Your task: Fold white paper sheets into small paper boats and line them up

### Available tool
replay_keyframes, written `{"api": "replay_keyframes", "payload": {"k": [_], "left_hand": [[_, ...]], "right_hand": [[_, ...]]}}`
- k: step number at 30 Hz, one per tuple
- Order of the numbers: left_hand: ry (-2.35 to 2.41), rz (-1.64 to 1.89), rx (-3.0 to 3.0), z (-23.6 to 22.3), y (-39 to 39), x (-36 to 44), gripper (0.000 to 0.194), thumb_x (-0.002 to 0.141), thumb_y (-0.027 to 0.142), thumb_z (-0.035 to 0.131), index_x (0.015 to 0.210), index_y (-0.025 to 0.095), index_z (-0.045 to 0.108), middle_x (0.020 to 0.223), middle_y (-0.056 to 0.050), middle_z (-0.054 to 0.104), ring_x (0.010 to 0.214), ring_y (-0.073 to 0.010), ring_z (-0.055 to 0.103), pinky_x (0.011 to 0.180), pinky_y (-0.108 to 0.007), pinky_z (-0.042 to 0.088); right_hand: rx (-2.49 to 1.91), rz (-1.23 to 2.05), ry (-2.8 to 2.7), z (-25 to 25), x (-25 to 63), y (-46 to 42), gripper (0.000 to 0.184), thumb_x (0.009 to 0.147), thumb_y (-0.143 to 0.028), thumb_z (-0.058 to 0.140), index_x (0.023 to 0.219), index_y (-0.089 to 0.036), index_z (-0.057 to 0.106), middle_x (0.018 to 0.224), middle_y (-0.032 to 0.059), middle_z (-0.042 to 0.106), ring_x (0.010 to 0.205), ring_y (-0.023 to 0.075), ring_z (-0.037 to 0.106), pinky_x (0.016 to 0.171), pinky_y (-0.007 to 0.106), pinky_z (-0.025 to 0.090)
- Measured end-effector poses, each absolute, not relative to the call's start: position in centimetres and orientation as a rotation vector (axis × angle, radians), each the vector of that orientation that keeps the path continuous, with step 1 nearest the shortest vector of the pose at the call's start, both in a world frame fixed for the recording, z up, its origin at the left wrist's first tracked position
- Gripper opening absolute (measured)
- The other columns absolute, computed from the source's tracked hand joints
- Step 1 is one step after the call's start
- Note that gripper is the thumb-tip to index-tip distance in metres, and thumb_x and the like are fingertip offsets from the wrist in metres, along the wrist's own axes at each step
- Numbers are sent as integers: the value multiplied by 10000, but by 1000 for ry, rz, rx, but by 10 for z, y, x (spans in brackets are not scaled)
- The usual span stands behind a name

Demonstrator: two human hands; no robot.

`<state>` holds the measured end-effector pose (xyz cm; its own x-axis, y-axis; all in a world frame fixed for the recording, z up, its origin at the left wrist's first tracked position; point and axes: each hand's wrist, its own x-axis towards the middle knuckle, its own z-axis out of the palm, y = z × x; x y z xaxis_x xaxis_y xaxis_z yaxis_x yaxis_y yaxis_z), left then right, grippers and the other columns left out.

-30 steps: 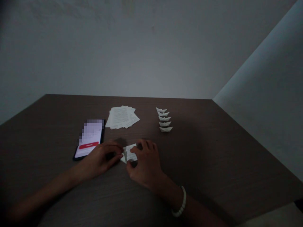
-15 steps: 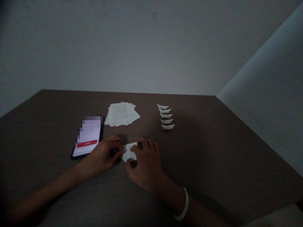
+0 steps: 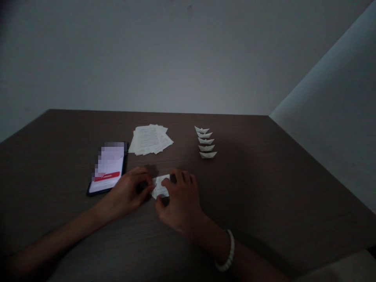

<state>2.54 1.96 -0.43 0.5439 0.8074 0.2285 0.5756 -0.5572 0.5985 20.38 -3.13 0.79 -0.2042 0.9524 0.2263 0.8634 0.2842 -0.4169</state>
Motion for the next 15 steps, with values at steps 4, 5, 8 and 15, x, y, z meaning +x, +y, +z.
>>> {"api": "replay_keyframes", "payload": {"k": [4,5,8,15], "left_hand": [[1120,671,2324,-3,20,26,85,813,165,534,747,170,587,840,-46,571,845,-209,532,731,-366,446],[1123,668,2321,-3,20,26,83,813,162,537,747,170,587,842,-48,573,849,-213,533,734,-369,446],[1125,664,2314,-3,20,26,86,815,158,538,747,170,588,845,-50,575,853,-216,536,742,-371,446],[1129,658,2308,-2,18,27,102,819,180,522,746,172,593,821,-47,563,842,-214,530,738,-376,439]], "right_hand": [[-1627,261,-2136,8,205,-32,246,733,-291,636,974,-238,628,1133,74,531,1061,277,457,911,443,361],[-1624,257,-2145,7,205,-32,245,736,-286,635,976,-238,627,1135,74,531,1060,276,458,911,441,361],[-1608,247,-2168,6,207,-31,231,753,-273,629,980,-237,626,1138,75,532,1055,270,461,908,436,361],[-1612,253,-2157,6,208,-27,162,830,-366,600,928,-241,630,1102,66,543,1035,260,467,891,424,370]]}}
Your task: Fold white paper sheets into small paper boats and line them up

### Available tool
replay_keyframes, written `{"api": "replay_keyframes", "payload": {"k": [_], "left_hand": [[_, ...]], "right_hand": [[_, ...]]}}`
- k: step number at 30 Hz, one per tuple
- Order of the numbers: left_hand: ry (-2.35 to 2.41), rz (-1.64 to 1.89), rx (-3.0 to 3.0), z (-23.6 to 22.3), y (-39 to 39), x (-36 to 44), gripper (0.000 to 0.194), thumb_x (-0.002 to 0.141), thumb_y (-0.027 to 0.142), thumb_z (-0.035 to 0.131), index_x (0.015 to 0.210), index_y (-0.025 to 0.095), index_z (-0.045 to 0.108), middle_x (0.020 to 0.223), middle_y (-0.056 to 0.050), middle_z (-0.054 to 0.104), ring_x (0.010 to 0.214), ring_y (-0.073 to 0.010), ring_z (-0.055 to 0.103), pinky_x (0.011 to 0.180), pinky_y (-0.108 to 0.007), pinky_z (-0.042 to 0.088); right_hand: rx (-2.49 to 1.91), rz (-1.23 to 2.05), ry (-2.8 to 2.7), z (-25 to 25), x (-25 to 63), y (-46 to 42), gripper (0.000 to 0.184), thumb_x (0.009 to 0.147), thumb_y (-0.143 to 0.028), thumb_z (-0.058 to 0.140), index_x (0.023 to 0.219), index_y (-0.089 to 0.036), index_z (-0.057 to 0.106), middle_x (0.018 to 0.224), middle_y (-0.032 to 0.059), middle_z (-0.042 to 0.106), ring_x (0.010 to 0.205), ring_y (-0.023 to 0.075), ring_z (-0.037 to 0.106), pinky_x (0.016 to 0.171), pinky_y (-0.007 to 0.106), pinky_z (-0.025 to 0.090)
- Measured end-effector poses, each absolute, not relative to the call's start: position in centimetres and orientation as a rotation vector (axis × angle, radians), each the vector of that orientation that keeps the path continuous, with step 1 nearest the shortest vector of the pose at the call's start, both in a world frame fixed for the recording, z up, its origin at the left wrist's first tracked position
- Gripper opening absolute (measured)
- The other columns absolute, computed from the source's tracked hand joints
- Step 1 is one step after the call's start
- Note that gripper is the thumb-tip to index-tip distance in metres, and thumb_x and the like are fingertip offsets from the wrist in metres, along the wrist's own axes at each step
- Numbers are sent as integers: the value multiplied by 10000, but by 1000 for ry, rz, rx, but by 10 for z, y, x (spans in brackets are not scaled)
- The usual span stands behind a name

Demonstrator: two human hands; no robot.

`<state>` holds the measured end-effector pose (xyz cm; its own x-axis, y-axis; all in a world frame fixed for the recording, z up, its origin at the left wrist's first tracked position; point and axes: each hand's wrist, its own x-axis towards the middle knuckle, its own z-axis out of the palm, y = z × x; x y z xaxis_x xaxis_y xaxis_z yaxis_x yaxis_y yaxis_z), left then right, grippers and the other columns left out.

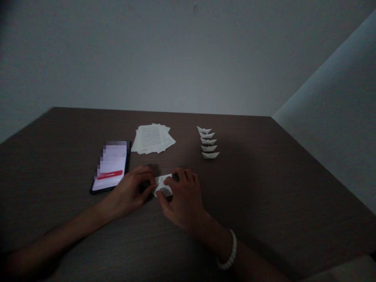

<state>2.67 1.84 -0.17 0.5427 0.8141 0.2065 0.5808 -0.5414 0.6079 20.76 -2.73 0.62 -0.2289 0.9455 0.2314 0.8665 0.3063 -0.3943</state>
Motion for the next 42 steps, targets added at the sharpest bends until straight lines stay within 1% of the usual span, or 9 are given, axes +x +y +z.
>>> {"api": "replay_keyframes", "payload": {"k": [4,10,24,36,39,42], "left_hand": [[1123,658,2304,-1,19,27,110,824,183,518,753,171,600,827,-51,571,853,-216,531,742,-378,438],[1126,675,2297,-2,19,27,106,813,180,518,758,170,608,828,-52,572,845,-213,535,746,-384,449],[1154,716,2296,-6,17,25,88,823,171,530,793,171,613,871,-55,566,883,-218,530,773,-382,453],[1165,723,2301,-6,15,27,100,828,173,497,772,174,579,835,-47,543,859,-213,525,755,-381,449],[1182,758,2292,-5,14,27,41,819,177,522,836,177,559,857,-48,552,856,-212,525,742,-372,453],[1188,770,2283,-4,13,27,62,808,173,537,868,178,551,864,-48,555,855,-212,525,736,-365,453]], "right_hand": [[-1610,249,-2156,5,208,-27,185,818,-388,626,926,-237,628,1105,65,544,1038,261,468,887,424,373],[-1609,245,-2124,3,207,-25,202,775,-372,676,920,-240,631,1107,64,550,1036,265,472,882,428,377],[-1605,249,-2130,5,207,-26,208,752,-355,678,919,-238,634,1103,63,553,1034,262,480,878,422,377],[-1584,216,-2144,4,207,-27,208,751,-351,676,917,-232,636,1078,72,562,1024,265,484,889,433,377],[-1566,230,-2140,3,208,-25,230,747,-348,682,940,-231,635,1088,70,564,1033,261,484,900,426,374],[-1520,265,-2151,1,211,-23,257,751,-336,683,984,-237,639,1110,66,559,1047,253,480,900,409,373]]}}
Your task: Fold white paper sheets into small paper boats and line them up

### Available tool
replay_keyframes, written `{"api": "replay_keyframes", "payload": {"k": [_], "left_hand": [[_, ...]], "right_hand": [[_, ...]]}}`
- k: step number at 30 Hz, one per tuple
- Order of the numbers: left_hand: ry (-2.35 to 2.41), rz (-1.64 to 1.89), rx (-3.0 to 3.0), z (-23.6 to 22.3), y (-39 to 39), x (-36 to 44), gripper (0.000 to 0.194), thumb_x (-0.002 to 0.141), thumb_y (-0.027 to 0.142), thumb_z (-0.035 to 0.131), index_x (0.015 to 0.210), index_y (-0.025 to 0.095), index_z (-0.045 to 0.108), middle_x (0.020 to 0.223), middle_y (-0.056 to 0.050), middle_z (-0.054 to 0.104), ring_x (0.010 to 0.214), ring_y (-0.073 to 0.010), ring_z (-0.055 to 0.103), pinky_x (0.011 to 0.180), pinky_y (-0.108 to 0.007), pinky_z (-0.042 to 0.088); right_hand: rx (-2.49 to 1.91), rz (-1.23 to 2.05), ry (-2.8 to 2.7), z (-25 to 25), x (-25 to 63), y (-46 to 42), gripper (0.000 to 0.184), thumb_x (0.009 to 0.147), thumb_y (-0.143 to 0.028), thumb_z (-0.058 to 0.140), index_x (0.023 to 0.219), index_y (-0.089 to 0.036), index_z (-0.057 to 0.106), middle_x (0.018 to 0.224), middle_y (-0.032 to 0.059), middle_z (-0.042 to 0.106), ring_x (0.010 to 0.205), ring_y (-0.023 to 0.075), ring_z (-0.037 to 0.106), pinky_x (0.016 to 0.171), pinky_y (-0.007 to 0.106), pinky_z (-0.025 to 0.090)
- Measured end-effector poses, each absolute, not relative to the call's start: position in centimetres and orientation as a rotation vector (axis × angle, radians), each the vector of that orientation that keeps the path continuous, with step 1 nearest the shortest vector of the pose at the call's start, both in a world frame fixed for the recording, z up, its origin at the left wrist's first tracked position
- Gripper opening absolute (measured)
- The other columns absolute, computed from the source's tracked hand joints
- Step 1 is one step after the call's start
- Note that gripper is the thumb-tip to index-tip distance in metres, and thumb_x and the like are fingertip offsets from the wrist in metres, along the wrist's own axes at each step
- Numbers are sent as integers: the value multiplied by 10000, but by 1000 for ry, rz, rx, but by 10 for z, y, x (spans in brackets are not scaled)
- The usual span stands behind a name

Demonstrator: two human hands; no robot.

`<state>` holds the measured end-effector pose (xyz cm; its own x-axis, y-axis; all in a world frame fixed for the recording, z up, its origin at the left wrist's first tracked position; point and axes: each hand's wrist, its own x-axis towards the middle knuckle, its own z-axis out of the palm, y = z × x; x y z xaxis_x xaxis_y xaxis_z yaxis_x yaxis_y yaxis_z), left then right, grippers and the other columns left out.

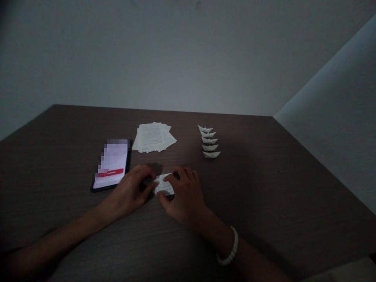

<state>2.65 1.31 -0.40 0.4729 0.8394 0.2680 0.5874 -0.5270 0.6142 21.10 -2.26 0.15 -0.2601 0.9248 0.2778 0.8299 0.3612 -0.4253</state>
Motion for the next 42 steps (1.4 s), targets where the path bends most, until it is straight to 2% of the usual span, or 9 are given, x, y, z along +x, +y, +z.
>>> {"api": "replay_keyframes", "payload": {"k": [9,19,23,27,31,36,42], "left_hand": [[1162,727,2309,-5,13,26,81,839,170,515,808,172,590,864,-53,553,873,-223,525,758,-374,444],[1141,777,2354,-5,11,26,112,871,157,499,818,151,597,868,-54,552,857,-208,527,750,-369,463],[1014,791,2444,-3,5,15,171,907,132,454,917,139,624,961,-74,570,900,-195,545,783,-360,494],[865,662,2653,-2,-2,5,260,897,88,440,1063,128,635,1142,-126,539,1065,-238,516,876,-404,495],[829,607,2767,-1,-3,4,297,856,53,452,1063,119,655,1154,-144,550,1111,-275,501,890,-445,499],[845,650,2791,-2,-2,5,284,855,70,463,1028,137,678,1107,-132,585,1081,-272,528,851,-445,522],[835,686,2823,-2,-3,5,284,867,84,456,1036,138,677,1085,-132,597,1069,-274,538,842,-454,525]], "right_hand": [[-1422,287,-2287,0,215,-19,227,819,-351,639,1039,-312,676,1131,39,558,1020,232,479,864,388,364],[-1316,88,-2512,7,218,-15,269,878,-382,563,1121,-293,640,1111,66,578,1005,258,462,834,413,339],[-1293,36,-2567,9,217,-15,273,908,-369,520,1135,-260,624,1092,76,583,1002,259,461,833,416,338],[-1267,-1,-2599,8,218,-15,270,914,-361,516,1139,-251,616,1078,84,584,1003,261,463,833,414,336],[-1259,3,-2595,6,219,-13,243,923,-341,506,1118,-258,624,1067,73,583,993,251,465,821,399,335],[-1266,109,-2538,6,220,-11,208,888,-324,558,1074,-294,647,1046,49,569,958,227,464,797,376,336],[-1292,204,-2434,0,222,-10,252,814,-337,635,1062,-313,670,1057,47,553,960,227,463,822,386,341]]}}
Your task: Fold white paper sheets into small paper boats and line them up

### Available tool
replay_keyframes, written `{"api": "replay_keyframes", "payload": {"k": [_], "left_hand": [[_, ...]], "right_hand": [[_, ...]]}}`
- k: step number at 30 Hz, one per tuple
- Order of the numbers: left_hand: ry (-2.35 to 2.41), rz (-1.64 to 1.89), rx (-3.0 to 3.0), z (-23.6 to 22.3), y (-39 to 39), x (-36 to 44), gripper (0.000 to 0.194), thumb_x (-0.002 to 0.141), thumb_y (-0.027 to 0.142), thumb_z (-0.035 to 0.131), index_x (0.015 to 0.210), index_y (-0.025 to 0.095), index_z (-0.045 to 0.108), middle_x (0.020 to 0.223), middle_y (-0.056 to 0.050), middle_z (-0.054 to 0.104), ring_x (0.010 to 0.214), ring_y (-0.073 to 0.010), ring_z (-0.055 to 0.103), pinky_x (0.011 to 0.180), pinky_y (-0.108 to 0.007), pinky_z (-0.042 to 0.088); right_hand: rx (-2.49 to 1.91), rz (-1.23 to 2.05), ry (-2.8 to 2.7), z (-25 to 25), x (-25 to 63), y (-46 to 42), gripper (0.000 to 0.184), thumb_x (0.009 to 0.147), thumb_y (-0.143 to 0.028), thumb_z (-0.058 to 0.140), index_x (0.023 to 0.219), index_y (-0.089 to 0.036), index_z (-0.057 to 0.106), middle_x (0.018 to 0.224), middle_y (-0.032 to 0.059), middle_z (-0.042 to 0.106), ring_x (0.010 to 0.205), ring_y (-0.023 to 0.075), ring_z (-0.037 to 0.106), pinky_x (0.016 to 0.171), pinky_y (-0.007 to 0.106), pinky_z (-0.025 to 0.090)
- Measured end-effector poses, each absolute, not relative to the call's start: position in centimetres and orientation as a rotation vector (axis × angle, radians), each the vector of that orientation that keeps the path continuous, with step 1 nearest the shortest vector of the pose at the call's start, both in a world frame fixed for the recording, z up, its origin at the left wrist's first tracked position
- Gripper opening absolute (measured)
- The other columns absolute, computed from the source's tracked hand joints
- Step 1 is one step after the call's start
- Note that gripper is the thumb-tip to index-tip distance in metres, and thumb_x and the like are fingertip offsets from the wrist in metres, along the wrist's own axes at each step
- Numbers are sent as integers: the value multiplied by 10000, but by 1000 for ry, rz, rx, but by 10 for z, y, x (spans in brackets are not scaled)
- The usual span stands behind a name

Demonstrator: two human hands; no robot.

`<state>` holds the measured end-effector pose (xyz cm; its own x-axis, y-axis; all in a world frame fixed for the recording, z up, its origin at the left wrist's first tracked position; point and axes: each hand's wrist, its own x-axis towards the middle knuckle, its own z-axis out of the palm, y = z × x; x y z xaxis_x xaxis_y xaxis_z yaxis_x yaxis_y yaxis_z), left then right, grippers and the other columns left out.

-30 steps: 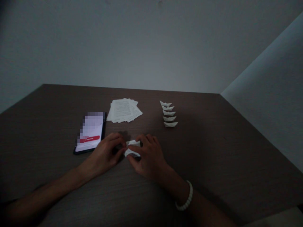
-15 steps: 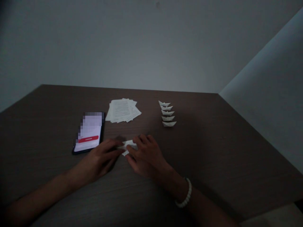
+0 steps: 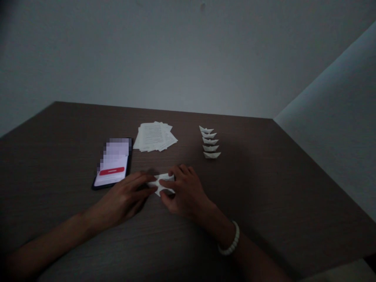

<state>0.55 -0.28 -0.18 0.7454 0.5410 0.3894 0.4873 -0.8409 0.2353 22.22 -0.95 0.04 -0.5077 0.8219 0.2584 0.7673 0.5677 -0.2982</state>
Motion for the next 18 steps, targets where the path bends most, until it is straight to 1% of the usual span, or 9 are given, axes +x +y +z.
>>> {"api": "replay_keyframes", "payload": {"k": [8,18], "left_hand": [[835,659,2841,-3,-2,6,281,866,85,462,1048,136,669,1122,-137,591,1103,-294,525,845,-474,519],[843,663,2829,-2,-3,5,286,859,75,471,1058,141,665,1123,-130,595,1080,-281,541,843,-462,524]], "right_hand": [[-1296,294,-2351,-3,223,-10,275,773,-336,669,1046,-304,684,1060,49,549,960,225,467,823,388,361],[-1369,371,-2246,-3,220,-14,313,731,-273,683,1043,-304,676,1098,43,536,1039,239,462,876,407,364]]}}
